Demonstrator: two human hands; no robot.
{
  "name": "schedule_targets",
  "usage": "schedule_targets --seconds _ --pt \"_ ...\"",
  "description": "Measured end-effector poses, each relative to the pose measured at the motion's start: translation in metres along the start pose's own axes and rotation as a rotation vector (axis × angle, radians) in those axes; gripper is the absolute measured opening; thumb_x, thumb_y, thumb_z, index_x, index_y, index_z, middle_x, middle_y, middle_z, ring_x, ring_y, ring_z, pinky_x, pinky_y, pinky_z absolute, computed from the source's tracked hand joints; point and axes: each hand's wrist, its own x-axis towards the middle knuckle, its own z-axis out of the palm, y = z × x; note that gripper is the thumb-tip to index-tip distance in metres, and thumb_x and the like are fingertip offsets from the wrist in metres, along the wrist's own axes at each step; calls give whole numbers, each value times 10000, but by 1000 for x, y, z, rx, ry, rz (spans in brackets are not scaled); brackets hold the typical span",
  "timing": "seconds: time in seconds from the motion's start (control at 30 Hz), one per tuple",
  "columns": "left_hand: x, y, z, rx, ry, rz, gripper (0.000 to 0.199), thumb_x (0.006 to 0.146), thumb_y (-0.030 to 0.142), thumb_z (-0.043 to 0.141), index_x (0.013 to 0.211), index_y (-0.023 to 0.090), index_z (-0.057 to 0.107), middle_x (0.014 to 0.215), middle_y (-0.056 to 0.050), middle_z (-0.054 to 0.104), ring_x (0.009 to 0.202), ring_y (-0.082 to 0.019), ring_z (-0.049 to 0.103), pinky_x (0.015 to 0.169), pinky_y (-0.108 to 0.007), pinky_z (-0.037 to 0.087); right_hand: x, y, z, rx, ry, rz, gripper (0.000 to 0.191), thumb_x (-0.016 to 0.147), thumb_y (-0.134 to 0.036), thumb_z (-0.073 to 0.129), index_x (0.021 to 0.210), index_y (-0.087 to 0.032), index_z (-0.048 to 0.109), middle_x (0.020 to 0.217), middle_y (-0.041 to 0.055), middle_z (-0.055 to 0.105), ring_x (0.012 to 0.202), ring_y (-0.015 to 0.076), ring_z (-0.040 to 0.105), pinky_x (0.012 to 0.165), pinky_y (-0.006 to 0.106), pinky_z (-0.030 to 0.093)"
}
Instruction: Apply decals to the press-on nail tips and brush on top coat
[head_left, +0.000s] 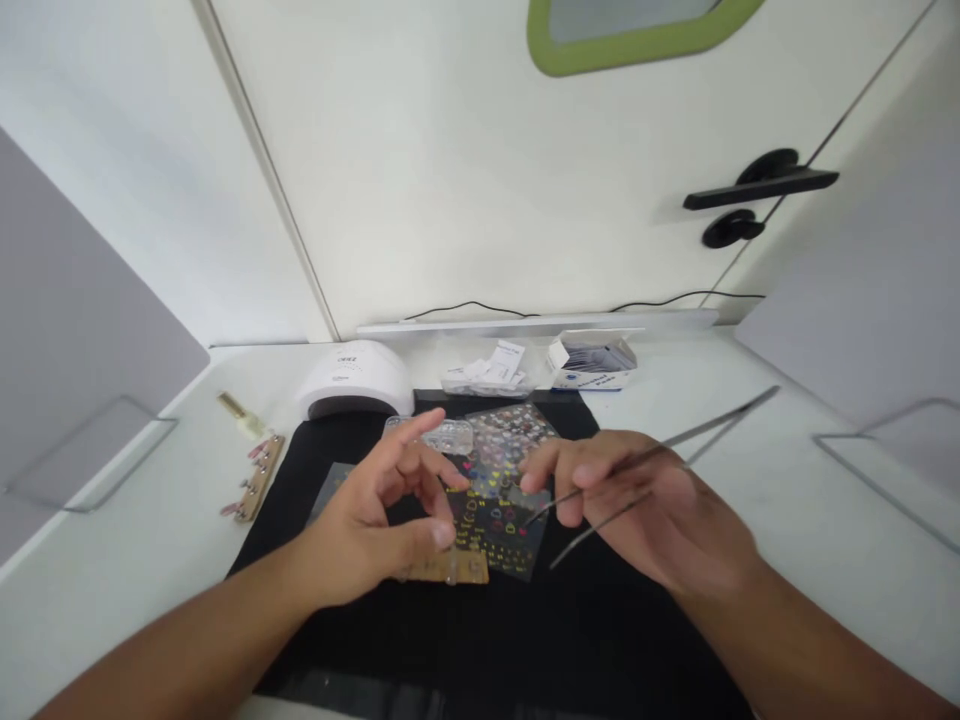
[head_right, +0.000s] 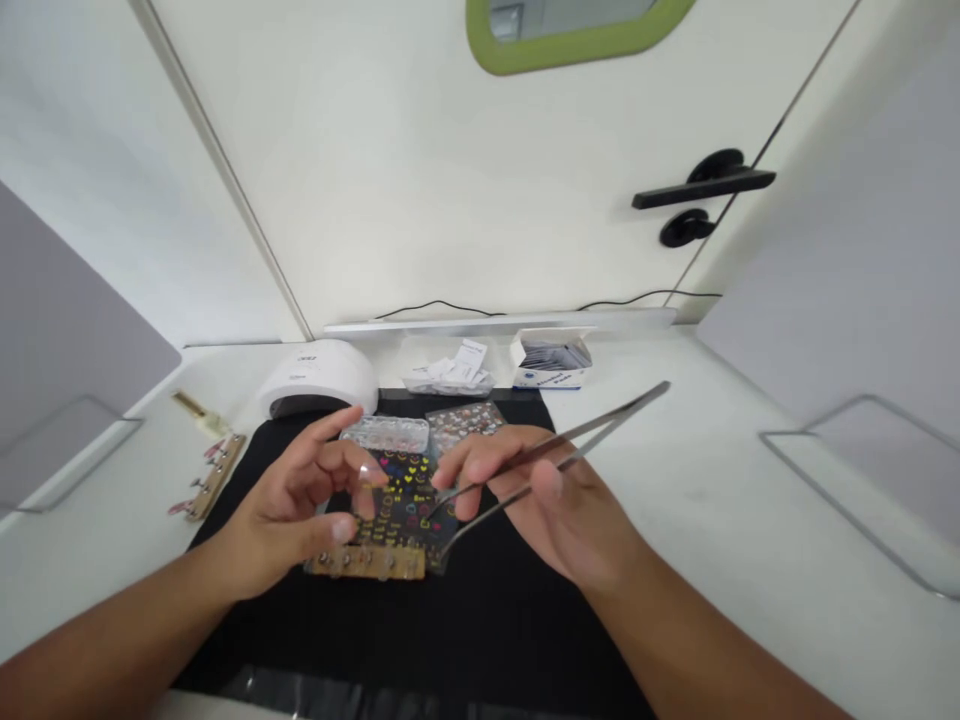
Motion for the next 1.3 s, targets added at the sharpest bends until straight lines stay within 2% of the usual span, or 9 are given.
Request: schedule_targets --seconds 0.13,0.2,0.37,0.57,0.7,0.83,1.0,1.13,1.3 --pt "-20 8 13 -83 155 15 523 883 129 784 1332 358 644 994 -2 658 799 -101 621 740 -203 547 -7 -7 33 -75 -113 -62 384 943 -623 609 1026 -322 832 668 47 732 823 257 724 801 410 572" --pt "-30 9 13 -87 213 41 463 889 116 772 1284 332 661 948 -1 656 805 -108 618 734 -195 547 -10 -5 47 -80 -151 -76 407 957 -634 576 1060 -332 827 677 46 731 814 251 715 816 409 567" --pt "-49 6 4 -66 250 117 433 906 93 743 1263 325 665 911 5 665 786 -105 627 713 -182 545 -5 8 67 -74 -205 -98 434 958 -652 562 1098 -333 820 692 45 750 824 259 713 833 419 557" --pt "-53 -2 -7 -41 291 128 428 865 43 760 1215 281 693 885 11 665 783 -92 630 747 -161 562 5 29 70 -66 -169 -75 405 961 -631 576 1097 -340 820 709 43 755 840 250 695 811 398 563" --pt "-52 -2 -12 -27 284 109 391 867 59 761 1204 251 709 867 -4 679 769 -106 636 740 -177 576 -1 40 69 -45 -49 -111 378 958 -605 599 1094 -333 824 719 41 738 758 233 687 775 389 583" --pt "-51 -1 -14 -57 298 44 333 878 111 779 1165 273 725 850 7 681 765 -103 633 723 -164 566 -9 49 72 -33 47 -132 373 957 -592 610 1097 -319 822 751 51 738 743 238 695 766 401 601" --pt "-52 -2 -12 -71 321 7 265 896 169 786 1132 282 740 865 6 683 746 -102 633 684 -170 558 -15 52 77 -55 87 -128 369 944 -589 638 1077 -301 826 771 57 758 760 242 694 805 415 605" --pt "-52 -2 -11 -25 358 34 246 874 177 811 1090 271 741 867 5 702 759 -120 646 684 -196 573 -16 51 79 -72 110 -130 361 945 -590 635 1063 -310 830 752 61 752 748 249 691 775 423 607" --pt "-48 0 -12 -22 362 53 222 861 151 817 1040 246 726 848 14 701 740 -98 630 688 -167 558 -19 53 78 -81 137 -134 346 940 -576 654 1068 -311 835 782 60 768 774 250 698 807 428 611"
